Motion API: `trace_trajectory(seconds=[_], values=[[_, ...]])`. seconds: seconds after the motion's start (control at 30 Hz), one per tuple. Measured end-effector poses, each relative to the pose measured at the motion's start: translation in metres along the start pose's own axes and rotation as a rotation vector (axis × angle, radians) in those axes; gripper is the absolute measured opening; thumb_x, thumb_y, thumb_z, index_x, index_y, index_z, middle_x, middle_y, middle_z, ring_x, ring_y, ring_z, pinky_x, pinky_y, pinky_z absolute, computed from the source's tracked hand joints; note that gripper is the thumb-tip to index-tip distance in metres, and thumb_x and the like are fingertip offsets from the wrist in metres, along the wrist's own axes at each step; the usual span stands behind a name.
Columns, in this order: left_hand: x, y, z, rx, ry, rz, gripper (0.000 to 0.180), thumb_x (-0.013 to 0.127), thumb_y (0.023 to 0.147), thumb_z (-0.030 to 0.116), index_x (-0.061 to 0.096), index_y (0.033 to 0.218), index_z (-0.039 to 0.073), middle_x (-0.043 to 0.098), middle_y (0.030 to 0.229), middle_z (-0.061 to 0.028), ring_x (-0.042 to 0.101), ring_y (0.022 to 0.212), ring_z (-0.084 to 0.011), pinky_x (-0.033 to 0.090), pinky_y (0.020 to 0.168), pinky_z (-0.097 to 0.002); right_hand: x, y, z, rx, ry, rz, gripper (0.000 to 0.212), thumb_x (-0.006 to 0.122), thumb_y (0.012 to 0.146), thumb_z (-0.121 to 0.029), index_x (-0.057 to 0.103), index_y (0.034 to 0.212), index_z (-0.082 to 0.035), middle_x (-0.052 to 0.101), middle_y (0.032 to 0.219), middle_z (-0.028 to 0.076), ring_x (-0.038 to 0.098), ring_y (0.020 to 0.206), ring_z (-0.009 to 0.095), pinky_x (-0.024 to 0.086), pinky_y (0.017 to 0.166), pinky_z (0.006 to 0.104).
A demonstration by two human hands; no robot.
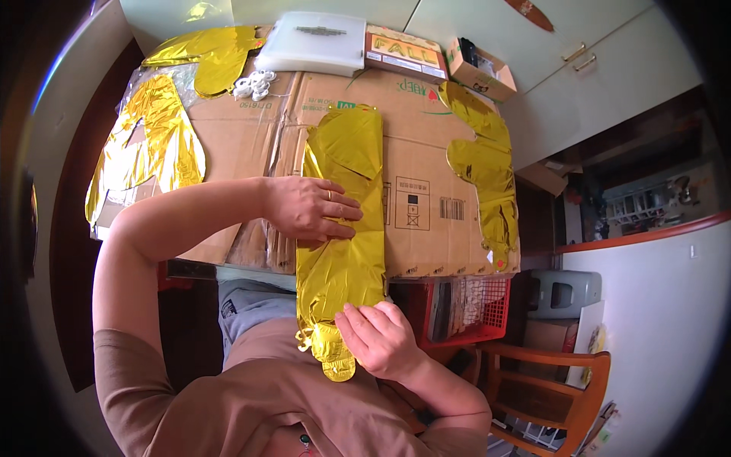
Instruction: Folding gold foil balloons on a cardboard surface.
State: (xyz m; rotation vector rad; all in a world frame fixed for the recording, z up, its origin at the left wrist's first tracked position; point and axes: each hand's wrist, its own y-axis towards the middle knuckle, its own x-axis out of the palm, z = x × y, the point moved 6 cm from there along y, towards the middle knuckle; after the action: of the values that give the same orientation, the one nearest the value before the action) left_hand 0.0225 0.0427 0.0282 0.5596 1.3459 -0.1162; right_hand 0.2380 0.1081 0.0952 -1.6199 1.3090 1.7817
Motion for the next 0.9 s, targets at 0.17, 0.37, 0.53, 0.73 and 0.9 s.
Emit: trace_trajectory(seconds=[0.17,0.37,0.53,0.73,0.9], values=[[-0.001,0.0,-0.001,-0.019,-0.019,0.027,0.039,0.067,0.091,0.027,0.064,0.127,0.011,0.059,0.138,-0.0156,0.057,0.13,-0.0332,0.047,0.107,-0.0507,-0.002,0.0,0.002,0.025,0.014,0.0,0.028,0.065,0.082,-0.014,0.074,0.105,-0.001,0.072,0.108,0.012,0.067,0.089,0.022,0.049,0.081,0.038],[-0.003,0.003,0.0,-0.009,0.014,0.006,0.032,0.062,0.094,0.026,0.066,0.122,0.01,0.061,0.134,-0.0152,0.057,0.129,-0.0331,0.047,0.106,-0.0487,-0.004,0.0,0.003,0.042,0.03,0.001,0.028,0.066,0.082,-0.013,0.074,0.105,-0.002,0.073,0.107,0.012,0.067,0.089,0.022,0.049,0.08,0.0379],[-0.002,0.002,0.002,0.003,0.024,0.033,0.032,0.06,0.095,0.028,0.065,0.121,0.01,0.063,0.132,-0.015,0.059,0.127,-0.0335,0.047,0.106,-0.0482,-0.007,0.003,0.004,0.045,0.035,0.008,0.027,0.065,0.082,-0.014,0.074,0.105,-0.002,0.072,0.107,0.011,0.067,0.089,0.022,0.049,0.08,0.0378],[-0.002,0.002,0.002,0.023,0.05,0.009,0.038,0.062,0.092,0.026,0.065,0.127,0.012,0.062,0.134,-0.0156,0.059,0.128,-0.033,0.045,0.109,-0.0498,-0.029,0.02,0.013,0.045,0.027,0.046,0.026,0.066,0.083,-0.013,0.073,0.105,-0.001,0.071,0.106,0.011,0.066,0.088,0.021,0.05,0.08,0.0382],[0.003,-0.001,0.001,0.017,0.064,-0.003,0.04,0.058,0.094,0.027,0.063,0.131,0.013,0.06,0.137,-0.0152,0.056,0.131,-0.0326,0.041,0.113,-0.0532,-0.045,0.044,0.024,0.022,-0.006,0.043,0.027,0.068,0.081,-0.013,0.072,0.105,0.0,0.071,0.105,0.01,0.066,0.086,0.021,0.05,0.08,0.0383]])
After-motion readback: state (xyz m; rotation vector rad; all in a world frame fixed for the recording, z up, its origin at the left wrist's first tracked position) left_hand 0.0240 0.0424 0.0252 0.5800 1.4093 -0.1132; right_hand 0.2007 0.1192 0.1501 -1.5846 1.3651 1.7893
